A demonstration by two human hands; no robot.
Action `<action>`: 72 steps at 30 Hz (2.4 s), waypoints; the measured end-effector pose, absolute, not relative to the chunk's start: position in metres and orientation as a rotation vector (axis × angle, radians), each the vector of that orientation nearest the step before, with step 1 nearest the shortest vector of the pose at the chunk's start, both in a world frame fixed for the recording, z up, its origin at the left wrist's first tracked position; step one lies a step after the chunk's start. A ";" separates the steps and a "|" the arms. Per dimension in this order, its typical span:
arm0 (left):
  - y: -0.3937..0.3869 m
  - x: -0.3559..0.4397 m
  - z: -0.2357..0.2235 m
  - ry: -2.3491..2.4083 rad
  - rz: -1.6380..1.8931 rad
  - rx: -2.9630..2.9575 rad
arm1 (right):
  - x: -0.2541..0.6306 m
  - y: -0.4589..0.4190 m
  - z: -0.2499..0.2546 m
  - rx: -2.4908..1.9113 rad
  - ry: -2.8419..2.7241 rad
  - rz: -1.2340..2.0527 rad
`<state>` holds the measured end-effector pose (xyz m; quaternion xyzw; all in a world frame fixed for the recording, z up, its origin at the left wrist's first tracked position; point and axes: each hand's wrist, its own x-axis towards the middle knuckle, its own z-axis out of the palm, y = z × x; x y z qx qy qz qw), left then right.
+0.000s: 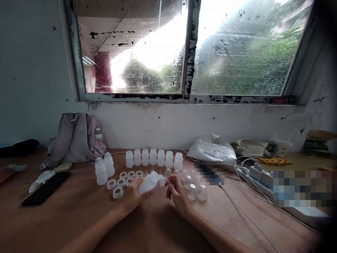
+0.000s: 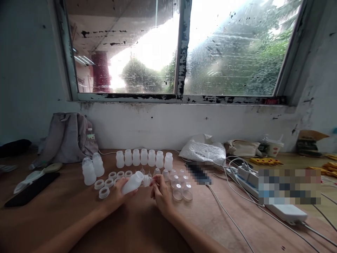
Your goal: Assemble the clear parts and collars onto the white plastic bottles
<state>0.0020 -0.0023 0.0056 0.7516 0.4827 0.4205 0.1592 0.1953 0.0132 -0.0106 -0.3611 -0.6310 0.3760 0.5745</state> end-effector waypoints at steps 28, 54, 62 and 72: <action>0.002 -0.020 -0.008 1.247 1.187 2.544 | 0.195 0.013 -0.007 -0.934 -1.674 0.910; -0.009 -0.019 -0.007 1.029 1.094 2.861 | 0.197 0.014 -0.001 -1.163 -1.744 1.445; -0.015 -0.012 0.001 1.082 1.121 2.705 | 0.199 0.005 0.013 -1.063 -1.802 1.384; -0.012 -0.016 -0.017 1.027 1.092 2.885 | 0.196 -0.001 0.007 -1.165 -1.774 1.410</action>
